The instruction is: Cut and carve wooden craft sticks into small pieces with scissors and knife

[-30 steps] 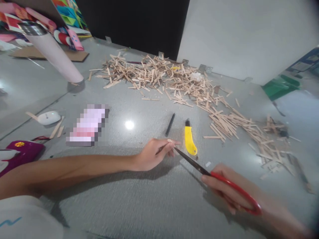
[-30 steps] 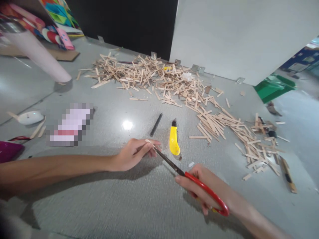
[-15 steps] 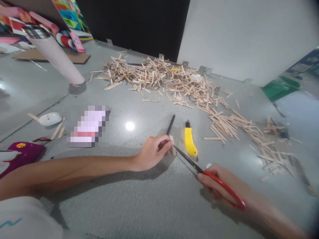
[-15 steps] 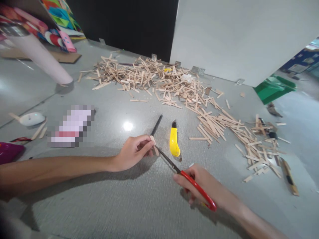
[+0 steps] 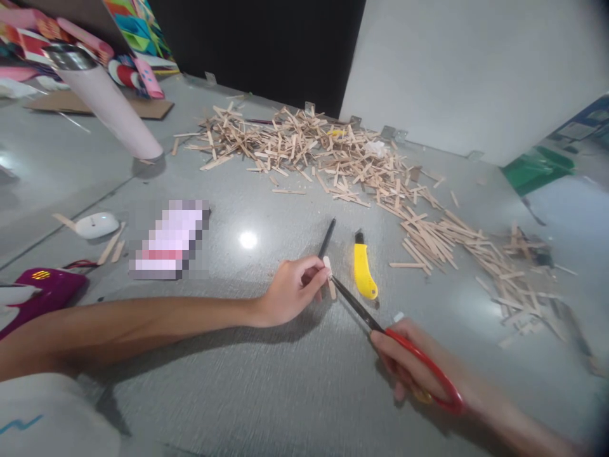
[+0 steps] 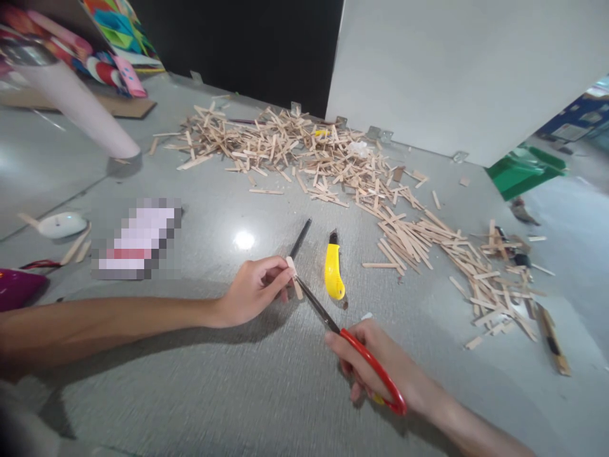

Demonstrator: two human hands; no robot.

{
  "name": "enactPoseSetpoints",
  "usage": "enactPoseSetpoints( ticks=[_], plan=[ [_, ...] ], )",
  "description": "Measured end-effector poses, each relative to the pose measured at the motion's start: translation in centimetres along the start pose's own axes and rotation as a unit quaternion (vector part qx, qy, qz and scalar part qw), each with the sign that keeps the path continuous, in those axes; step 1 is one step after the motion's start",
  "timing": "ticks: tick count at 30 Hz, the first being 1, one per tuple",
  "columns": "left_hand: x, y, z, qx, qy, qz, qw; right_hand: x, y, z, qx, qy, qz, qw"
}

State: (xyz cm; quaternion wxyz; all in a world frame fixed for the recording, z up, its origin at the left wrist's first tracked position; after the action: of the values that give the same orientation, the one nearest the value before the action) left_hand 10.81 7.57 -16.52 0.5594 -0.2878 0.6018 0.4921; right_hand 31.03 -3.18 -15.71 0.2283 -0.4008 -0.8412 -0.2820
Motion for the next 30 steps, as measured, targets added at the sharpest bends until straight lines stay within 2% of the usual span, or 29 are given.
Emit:
enactPoseSetpoints(
  ticks=[14, 22, 30],
  plan=[
    [-0.2, 0.0, 0.2, 0.002, 0.006, 0.003, 1.0, -0.2, -1.1, 0.8, 0.031, 0.012, -0.021, 0.999],
    [-0.2, -0.1, 0.3, 0.01, 0.002, -0.017, 1.0, -0.6, -1.0, 1.0, 0.013, 0.005, -0.005, 1.0],
    [-0.4, -0.2, 0.3, 0.029, 0.0, 0.003, 1.0, -0.5, -1.1, 0.8, -0.002, 0.036, -0.014, 0.999]
  ],
)
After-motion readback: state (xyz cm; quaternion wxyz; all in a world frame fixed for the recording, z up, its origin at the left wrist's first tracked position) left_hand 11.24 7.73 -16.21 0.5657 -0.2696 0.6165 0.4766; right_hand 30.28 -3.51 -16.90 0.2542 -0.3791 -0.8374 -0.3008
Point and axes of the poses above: each hand's wrist, its own z-axis towards the middle knuckle, its own y-axis out of the back of the hand, x = y × z, the point moved 9 cm from there along z, towards the middle knuckle, and after that the axes turned 3 degrees about z, right-handed, at the moved point
